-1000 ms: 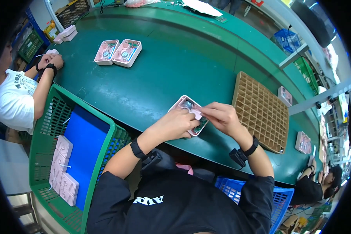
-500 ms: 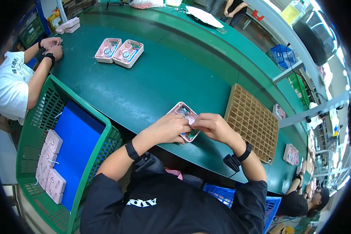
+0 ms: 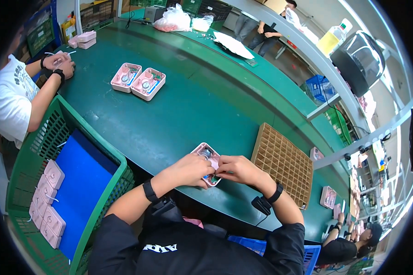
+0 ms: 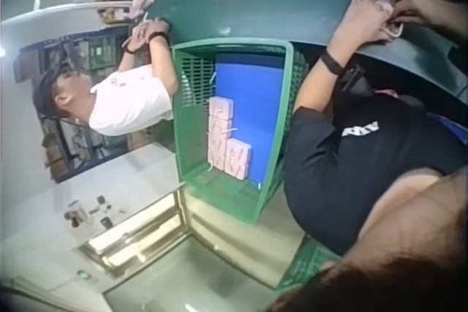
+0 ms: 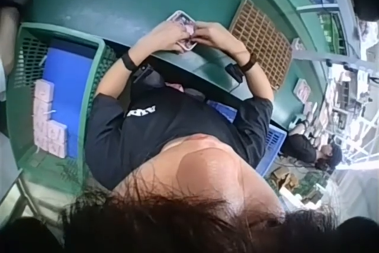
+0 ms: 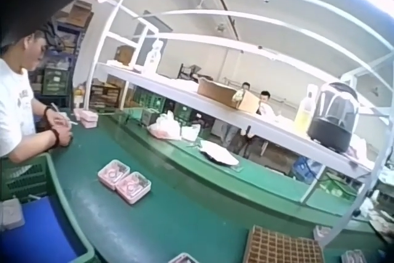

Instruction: The person assembles electronic devices by picking up a speaker and a circuit board and placing them into a pink plastic housing. They then route the wires, press the components into place, and set the completed housing onto the green workbench.

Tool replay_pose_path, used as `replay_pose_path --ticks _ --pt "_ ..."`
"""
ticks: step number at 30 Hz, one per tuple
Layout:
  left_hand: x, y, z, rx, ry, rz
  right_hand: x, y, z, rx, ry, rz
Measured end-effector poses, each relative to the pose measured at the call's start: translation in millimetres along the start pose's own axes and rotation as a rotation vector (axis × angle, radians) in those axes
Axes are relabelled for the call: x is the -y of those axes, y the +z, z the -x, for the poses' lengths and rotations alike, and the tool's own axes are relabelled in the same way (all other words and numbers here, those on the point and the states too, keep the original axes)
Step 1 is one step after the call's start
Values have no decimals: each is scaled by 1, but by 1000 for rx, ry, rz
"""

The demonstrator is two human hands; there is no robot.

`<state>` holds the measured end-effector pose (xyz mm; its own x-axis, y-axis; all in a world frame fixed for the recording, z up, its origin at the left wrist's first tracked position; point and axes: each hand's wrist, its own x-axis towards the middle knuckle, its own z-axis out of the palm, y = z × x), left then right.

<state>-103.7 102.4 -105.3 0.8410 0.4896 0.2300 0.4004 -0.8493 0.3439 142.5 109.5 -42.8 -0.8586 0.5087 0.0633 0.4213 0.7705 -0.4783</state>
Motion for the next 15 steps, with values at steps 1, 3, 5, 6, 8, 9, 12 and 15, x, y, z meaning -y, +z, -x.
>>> replay_pose_path --ticks 1,3,5,6,8,9,12,15 --pt "0 1 1 -7 10 8 -1 0 -3 27 -8 -9" --pt "1 3 3 -23 14 15 -1 -1 -11 48 -55 17" --pt "3 6 4 -59 4 65 -2 -2 -19 76 -142 65" --pt "5 7 5 -79 0 89 -2 -2 -22 84 -148 72" --pt "4 10 9 -140 -14 97 -2 -3 -26 138 -149 81" --pt "2 12 12 -190 -24 108 -1 -3 -28 164 -149 87" --pt "2 19 19 -283 -23 131 0 -2 -31 162 -200 122" --pt "5 25 24 -351 -4 163 -3 -4 -37 194 -251 183"
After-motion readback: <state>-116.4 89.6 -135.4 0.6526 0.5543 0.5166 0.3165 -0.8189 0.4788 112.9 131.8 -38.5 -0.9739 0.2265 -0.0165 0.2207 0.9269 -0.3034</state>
